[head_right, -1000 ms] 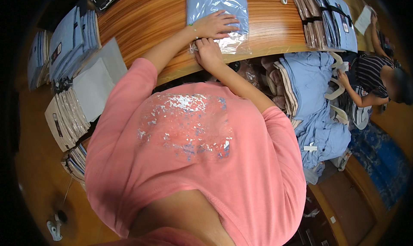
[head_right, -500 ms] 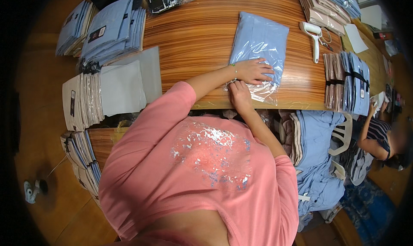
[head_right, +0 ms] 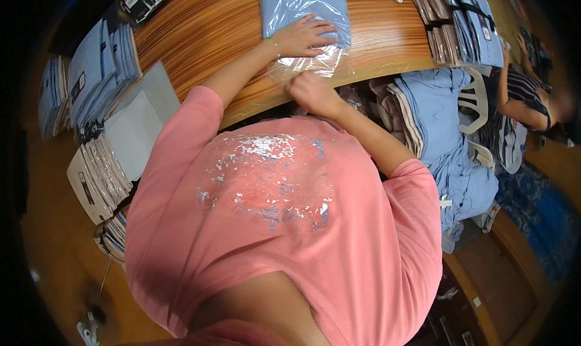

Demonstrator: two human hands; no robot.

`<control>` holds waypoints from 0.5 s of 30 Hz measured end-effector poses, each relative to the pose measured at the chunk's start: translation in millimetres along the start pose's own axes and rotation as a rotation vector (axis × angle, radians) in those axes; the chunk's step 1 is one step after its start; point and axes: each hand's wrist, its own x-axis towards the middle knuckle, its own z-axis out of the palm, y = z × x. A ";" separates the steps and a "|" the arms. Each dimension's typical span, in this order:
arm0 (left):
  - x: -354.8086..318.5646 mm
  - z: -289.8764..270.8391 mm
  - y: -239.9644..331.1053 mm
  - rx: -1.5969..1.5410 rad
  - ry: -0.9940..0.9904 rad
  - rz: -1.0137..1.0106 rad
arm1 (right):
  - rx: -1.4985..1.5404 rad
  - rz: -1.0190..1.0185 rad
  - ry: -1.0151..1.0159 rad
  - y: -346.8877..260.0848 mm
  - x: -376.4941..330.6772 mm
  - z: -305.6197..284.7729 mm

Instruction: The person takes a shirt from a stack, lays it flat on a wooden table, and folds it around a cardboard insert. They then use a lint roller on the front, place the shirt into a plastic bag, seal the bag, and tie a blue ribbon around the package.

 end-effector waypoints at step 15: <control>3.4 3.9 0.6 0.048 0.006 0.011 | -0.142 0.111 0.103 9.8 -1.6 -11.3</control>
